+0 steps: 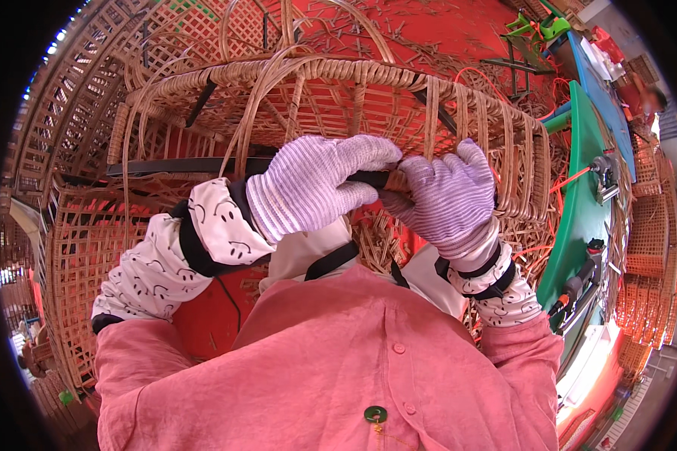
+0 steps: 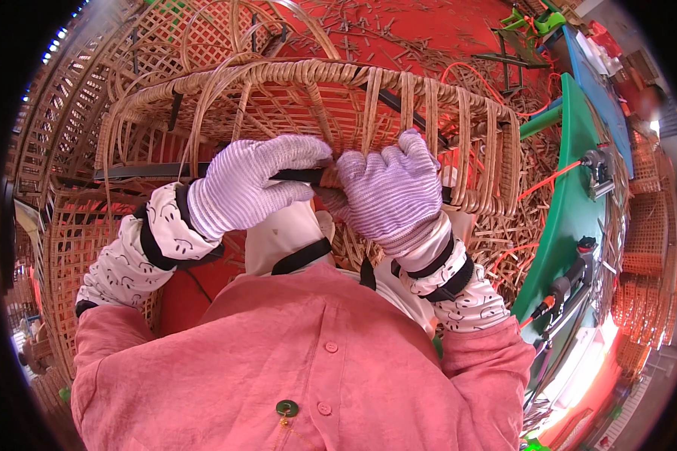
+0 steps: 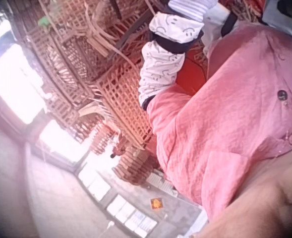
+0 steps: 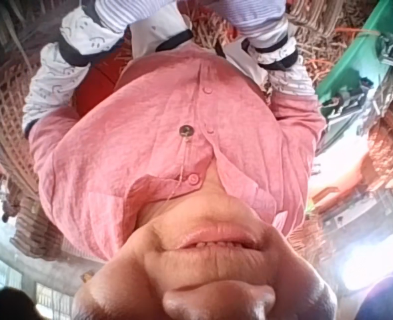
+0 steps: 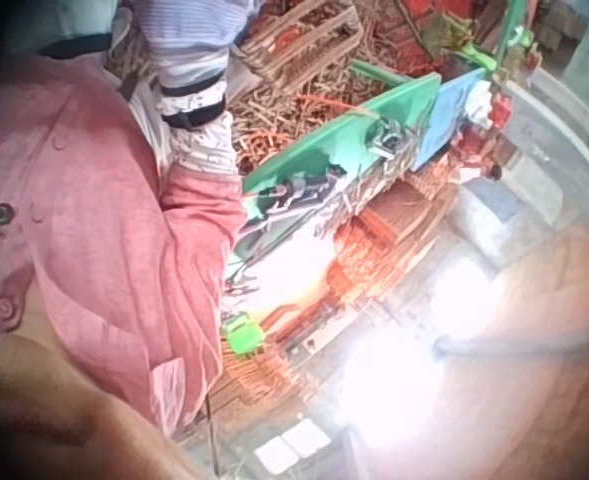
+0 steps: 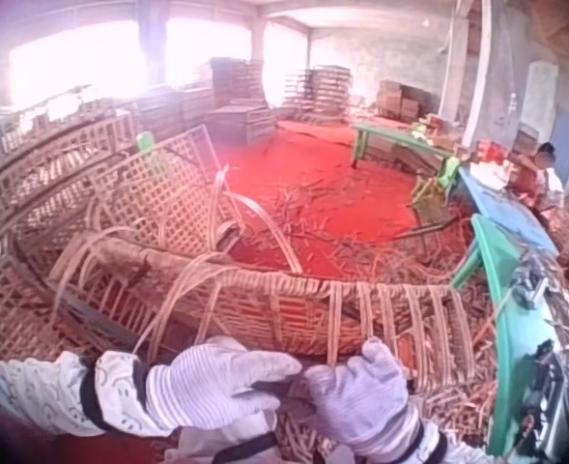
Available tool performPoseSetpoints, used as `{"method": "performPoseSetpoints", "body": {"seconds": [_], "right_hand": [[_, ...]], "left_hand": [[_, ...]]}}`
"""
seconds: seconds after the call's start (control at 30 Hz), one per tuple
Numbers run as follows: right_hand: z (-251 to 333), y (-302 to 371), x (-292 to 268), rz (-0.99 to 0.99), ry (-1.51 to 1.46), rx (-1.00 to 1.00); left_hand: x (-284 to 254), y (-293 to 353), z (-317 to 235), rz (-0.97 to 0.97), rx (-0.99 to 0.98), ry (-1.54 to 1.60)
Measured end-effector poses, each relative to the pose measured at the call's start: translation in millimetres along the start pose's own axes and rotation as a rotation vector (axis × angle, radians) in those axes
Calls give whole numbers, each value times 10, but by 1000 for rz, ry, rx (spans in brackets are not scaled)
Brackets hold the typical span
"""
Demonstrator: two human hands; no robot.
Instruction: Assembling or weaving a wicker furniture item using rattan strips and a pneumatic staple gun.
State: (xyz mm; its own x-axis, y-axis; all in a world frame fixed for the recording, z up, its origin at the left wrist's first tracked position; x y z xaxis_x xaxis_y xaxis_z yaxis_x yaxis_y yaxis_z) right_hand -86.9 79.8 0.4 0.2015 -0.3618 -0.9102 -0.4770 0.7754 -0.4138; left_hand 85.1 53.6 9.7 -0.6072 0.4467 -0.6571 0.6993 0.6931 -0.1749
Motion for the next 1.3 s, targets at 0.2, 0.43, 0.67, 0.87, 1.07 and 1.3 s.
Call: {"method": "performPoseSetpoints", "body": {"seconds": [0.2,0.43,0.67,0.87,1.07,1.3], "right_hand": [[23,0,-1,-9,-13,31],[14,-28,-15,6,3,26],[55,-28,-22,-58,34,10],[47,-16,-4,-8,1,61],[56,29,-8,-65,24,37],[34,18,16,-39,33,25]], "left_hand": [[-28,-177,42,14,-209,453],[-62,-257,106,92,-170,442],[-118,-326,119,206,-292,498],[-6,-245,39,-20,-28,197],[-56,-68,1,-12,227,-76],[59,-105,46,-136,-12,115]]}}
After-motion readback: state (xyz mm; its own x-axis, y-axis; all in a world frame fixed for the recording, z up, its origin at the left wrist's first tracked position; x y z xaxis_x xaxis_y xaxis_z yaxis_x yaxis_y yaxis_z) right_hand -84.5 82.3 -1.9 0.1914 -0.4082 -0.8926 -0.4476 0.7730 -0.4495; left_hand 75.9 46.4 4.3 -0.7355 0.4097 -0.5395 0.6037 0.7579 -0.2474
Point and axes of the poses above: each hand's wrist, its own y-axis away from the middle knuckle, its own x-axis out of the palm, z = x × y, the point moved 2 cm from there along -y, towards the middle knuckle, and after that the axes turned 4 degrees about x, right-handed, at the moved point
